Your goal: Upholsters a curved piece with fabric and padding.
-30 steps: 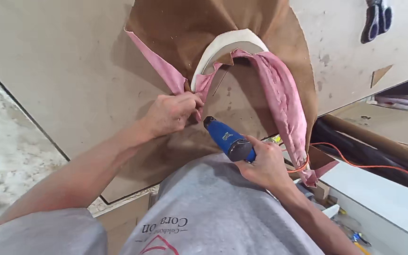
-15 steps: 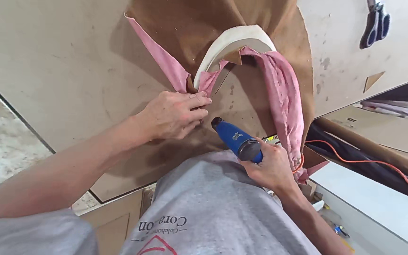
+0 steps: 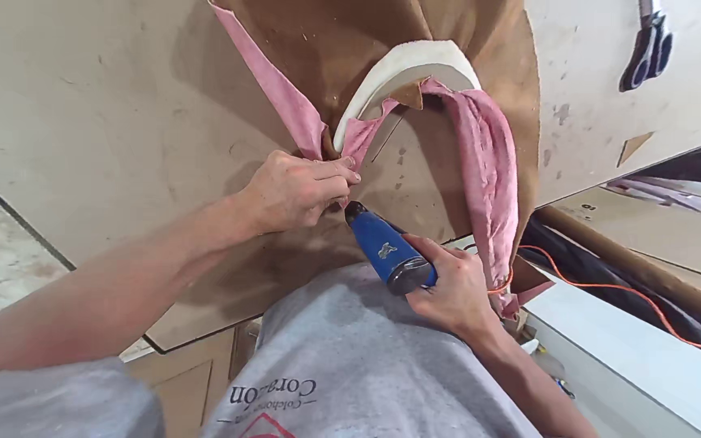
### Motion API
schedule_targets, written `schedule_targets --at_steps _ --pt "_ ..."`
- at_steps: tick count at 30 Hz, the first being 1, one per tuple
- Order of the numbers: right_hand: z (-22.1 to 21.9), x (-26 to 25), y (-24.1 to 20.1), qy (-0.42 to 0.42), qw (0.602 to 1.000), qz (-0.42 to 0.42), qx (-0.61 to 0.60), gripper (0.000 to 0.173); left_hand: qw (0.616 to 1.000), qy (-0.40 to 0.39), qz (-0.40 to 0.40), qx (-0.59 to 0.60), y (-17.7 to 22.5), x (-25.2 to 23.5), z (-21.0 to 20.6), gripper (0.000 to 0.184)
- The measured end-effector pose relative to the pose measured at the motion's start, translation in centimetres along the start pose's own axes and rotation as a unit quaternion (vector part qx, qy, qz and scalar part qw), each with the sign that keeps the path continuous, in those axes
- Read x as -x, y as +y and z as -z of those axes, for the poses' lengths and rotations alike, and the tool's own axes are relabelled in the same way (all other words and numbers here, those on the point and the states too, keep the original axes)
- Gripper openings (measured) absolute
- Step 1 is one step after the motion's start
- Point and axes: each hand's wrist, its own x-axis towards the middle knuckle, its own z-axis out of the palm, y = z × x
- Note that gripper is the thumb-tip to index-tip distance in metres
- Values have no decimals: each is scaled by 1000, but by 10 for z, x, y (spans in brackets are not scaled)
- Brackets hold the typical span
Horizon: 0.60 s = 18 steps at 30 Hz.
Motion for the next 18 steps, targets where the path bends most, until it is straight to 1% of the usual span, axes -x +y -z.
schedule_targets --at_steps 6,9,14,18 --pt "-4 -6 -4 11 1000 4 12 44 1000 0 6 9 2 1 1 20" --pt "-4 -7 -7 -1 1000 -6 22 45 1000 3 5 13 1 1 -2 20" --pt "-3 -10 -14 -37 997 -51 39 47 1000 -8 1 2 1 0 -2 22" --pt "-2 -14 -20 -58 993 -88 55 42 1000 -20 0 -4 1 1 1 22"
